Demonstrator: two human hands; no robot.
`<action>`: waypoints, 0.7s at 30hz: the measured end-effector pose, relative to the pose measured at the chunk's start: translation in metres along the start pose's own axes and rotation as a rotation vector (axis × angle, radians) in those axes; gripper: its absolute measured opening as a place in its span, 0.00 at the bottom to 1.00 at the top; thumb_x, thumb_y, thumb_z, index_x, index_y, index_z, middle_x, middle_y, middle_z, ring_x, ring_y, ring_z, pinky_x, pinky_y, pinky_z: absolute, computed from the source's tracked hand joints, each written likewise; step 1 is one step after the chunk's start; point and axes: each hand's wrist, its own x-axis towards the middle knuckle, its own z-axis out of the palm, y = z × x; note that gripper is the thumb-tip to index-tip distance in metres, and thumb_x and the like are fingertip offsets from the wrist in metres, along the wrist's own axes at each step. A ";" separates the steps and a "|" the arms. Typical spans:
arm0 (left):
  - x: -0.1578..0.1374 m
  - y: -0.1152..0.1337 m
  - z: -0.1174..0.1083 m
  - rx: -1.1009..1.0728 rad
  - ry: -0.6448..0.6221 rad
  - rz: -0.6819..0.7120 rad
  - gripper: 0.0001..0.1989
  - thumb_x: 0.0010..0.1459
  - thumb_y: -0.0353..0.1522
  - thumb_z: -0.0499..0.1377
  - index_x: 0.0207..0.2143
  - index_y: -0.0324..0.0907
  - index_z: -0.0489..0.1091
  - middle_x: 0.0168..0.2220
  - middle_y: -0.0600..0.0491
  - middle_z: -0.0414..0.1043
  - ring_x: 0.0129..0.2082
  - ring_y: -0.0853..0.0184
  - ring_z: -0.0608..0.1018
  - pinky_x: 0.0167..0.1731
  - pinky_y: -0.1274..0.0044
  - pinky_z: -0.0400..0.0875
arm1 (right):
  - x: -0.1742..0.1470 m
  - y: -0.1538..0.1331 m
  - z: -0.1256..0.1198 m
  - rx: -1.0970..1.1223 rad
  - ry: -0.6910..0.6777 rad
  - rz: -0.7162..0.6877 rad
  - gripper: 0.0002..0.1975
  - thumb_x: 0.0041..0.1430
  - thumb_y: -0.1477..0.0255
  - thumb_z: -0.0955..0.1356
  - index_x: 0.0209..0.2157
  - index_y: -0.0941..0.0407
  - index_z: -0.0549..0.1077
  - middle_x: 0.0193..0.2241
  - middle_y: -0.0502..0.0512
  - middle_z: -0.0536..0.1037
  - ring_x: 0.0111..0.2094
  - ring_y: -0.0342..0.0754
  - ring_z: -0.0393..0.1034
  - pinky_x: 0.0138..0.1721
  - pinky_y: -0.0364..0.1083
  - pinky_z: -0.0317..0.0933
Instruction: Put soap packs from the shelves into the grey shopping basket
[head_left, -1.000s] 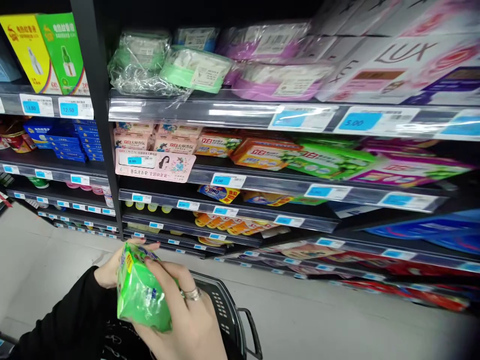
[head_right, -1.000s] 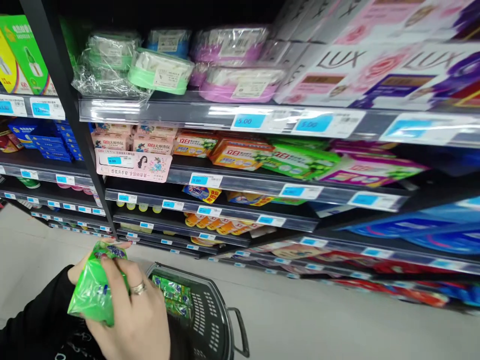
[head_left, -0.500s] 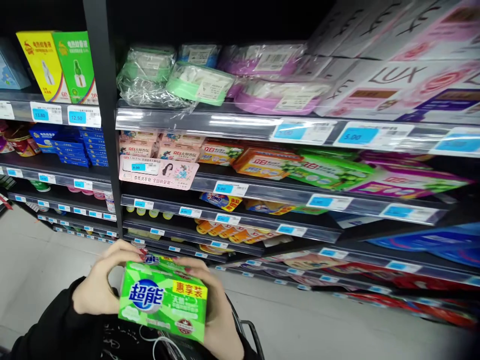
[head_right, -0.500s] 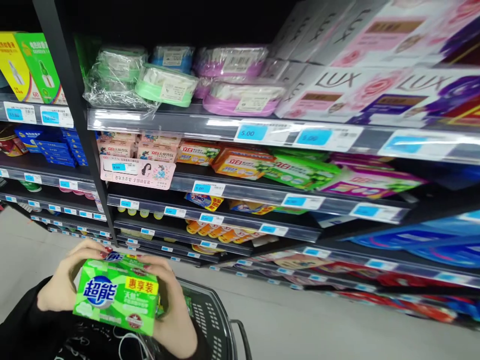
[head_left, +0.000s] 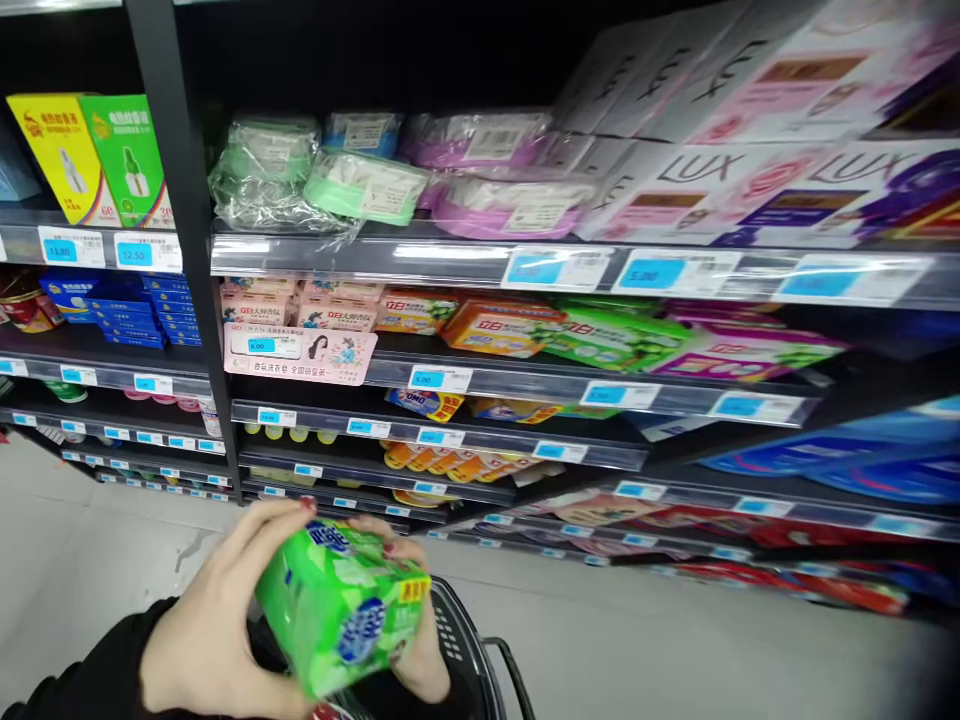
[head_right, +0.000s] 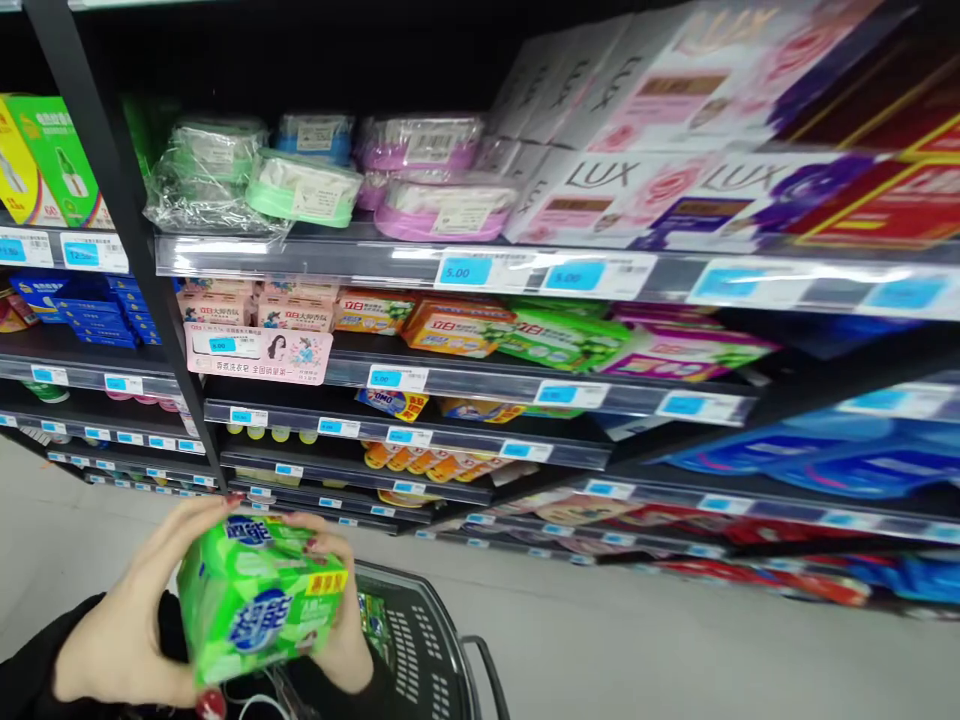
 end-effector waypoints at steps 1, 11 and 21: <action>-0.001 -0.002 -0.001 -0.139 -0.054 -0.105 0.58 0.38 0.40 0.73 0.67 0.54 0.45 0.67 0.43 0.52 0.63 0.44 0.63 0.55 0.56 0.69 | -0.001 -0.014 -0.002 -0.032 -0.003 -0.072 0.21 0.56 0.56 0.72 0.47 0.42 0.63 0.51 0.55 0.67 0.51 0.55 0.70 0.46 0.54 0.71; 0.020 -0.045 0.019 -0.643 -0.241 -0.126 0.39 0.39 0.31 0.70 0.55 0.47 0.59 0.52 0.47 0.67 0.50 0.54 0.75 0.48 0.66 0.72 | -0.027 -0.081 -0.047 -0.582 -0.439 0.312 0.60 0.39 0.62 0.80 0.68 0.49 0.46 0.66 0.66 0.54 0.66 0.68 0.49 0.62 0.63 0.54; 0.034 -0.138 0.162 -0.097 -0.820 -0.156 0.34 0.42 0.25 0.63 0.54 0.46 0.63 0.55 0.46 0.67 0.57 0.56 0.68 0.59 0.65 0.64 | -0.118 0.053 -0.076 -0.813 -0.222 0.722 0.38 0.33 0.75 0.72 0.52 0.64 0.69 0.50 0.68 0.71 0.51 0.65 0.67 0.57 0.58 0.60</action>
